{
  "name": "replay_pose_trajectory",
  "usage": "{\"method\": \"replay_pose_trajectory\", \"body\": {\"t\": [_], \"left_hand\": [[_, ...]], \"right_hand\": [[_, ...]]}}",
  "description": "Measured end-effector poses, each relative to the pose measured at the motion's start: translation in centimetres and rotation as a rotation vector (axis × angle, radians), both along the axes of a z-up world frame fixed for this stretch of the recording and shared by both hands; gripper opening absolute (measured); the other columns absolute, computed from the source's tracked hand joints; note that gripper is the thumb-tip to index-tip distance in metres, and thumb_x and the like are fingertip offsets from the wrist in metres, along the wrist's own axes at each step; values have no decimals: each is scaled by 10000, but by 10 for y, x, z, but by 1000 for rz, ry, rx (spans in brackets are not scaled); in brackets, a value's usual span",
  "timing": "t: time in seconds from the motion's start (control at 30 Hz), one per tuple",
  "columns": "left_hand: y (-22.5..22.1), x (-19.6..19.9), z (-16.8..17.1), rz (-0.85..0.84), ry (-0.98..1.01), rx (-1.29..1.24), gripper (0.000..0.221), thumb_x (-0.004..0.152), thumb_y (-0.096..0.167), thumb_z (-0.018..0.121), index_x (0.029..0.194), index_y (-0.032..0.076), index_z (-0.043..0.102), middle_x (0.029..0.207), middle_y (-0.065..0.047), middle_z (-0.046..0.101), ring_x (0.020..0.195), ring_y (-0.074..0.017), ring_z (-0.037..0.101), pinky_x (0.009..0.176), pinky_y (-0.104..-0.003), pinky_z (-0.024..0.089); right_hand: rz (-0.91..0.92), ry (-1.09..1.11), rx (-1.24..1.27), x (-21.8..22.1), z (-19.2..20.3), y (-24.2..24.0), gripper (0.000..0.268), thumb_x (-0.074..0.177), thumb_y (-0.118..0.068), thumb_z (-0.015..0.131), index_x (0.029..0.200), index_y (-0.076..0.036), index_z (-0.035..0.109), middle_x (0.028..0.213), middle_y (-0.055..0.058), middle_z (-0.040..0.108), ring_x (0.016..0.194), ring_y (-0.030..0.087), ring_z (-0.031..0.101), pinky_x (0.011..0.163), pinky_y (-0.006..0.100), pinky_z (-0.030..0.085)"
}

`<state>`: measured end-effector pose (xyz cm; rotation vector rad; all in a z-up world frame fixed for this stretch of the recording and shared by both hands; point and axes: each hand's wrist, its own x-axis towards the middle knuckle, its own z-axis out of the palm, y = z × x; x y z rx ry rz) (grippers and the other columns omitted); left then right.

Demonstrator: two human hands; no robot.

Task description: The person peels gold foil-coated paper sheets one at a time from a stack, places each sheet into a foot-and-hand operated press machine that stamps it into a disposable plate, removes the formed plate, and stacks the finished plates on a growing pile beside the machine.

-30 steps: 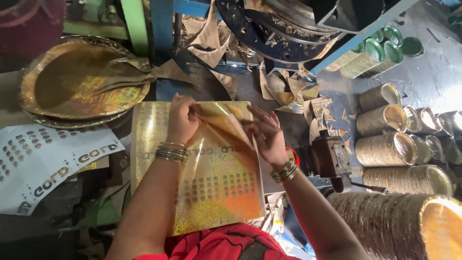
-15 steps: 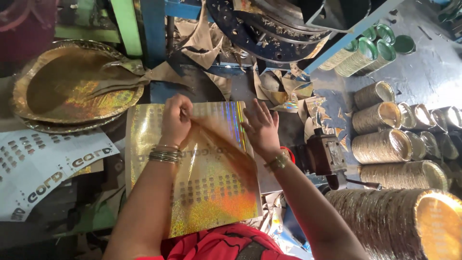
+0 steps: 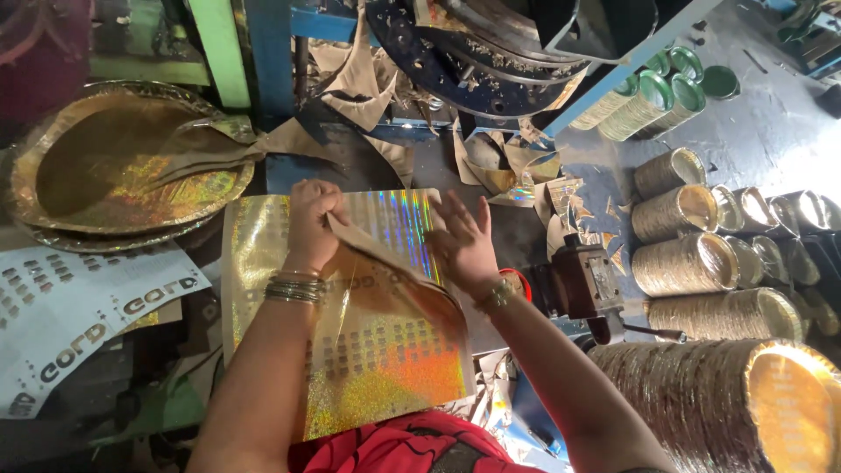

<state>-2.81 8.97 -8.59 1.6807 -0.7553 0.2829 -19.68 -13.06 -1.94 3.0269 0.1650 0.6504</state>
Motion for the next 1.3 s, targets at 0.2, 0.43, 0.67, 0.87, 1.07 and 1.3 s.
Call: {"method": "replay_pose_trajectory", "body": {"t": [0.2, 0.43, 0.67, 0.87, 1.07, 1.3], "left_hand": [[4, 0, 4, 1, -40, 17, 207, 710, -75, 695, 667, 101, 594, 1253, 16, 746, 1288, -298, 543, 1199, -537, 305], [-1, 3, -9, 38, -78, 17, 215, 715, -68, 705, 688, 127, 620, 1076, -1, 724, 1188, -301, 587, 1188, -575, 292], [1, -1, 2, 38, -12, 38, 185, 766, -26, 712, 756, 130, 613, 886, -8, 639, 1006, -285, 593, 1146, -488, 391], [5, -3, 12, 26, -155, 14, 195, 696, -51, 696, 701, 113, 592, 946, -36, 687, 1054, -327, 592, 1105, -535, 346], [4, -7, 12, 47, 73, 59, 225, 789, -90, 546, 929, 80, 589, 976, -90, 614, 1029, -329, 585, 1012, -493, 455], [-2, -10, 27, 131, -278, 330, 363, 716, 38, 657, 1077, 71, 643, 1070, -134, 657, 1052, -388, 570, 971, -513, 430]], "right_hand": [[-69, 2, 174, -2, 11, 13, 539, 894, -355, 741, 1332, -44, 687, 1580, 201, 429, 1465, 400, 340, 1127, 688, 155], [57, 32, 118, -16, 22, 17, 161, 947, -306, 699, 1099, -255, 718, 1566, -13, 531, 1532, 246, 428, 1263, 645, 164], [-37, -43, 152, 2, -7, -3, 319, 932, -246, 723, 1222, -114, 737, 1541, 148, 511, 1451, 379, 420, 1160, 652, 166], [74, -75, 223, -38, 50, 39, 159, 823, -184, 761, 980, -165, 777, 1437, 51, 614, 1397, 290, 513, 1220, 621, 218], [-173, -192, 224, -138, 105, 22, 205, 761, -85, 801, 951, -153, 764, 1351, 74, 651, 1310, 290, 575, 1134, 534, 362], [-672, -389, 485, -270, 114, -115, 203, 1066, -81, 632, 1259, -76, 696, 1173, 62, 713, 1050, 122, 692, 757, 258, 593]]}}
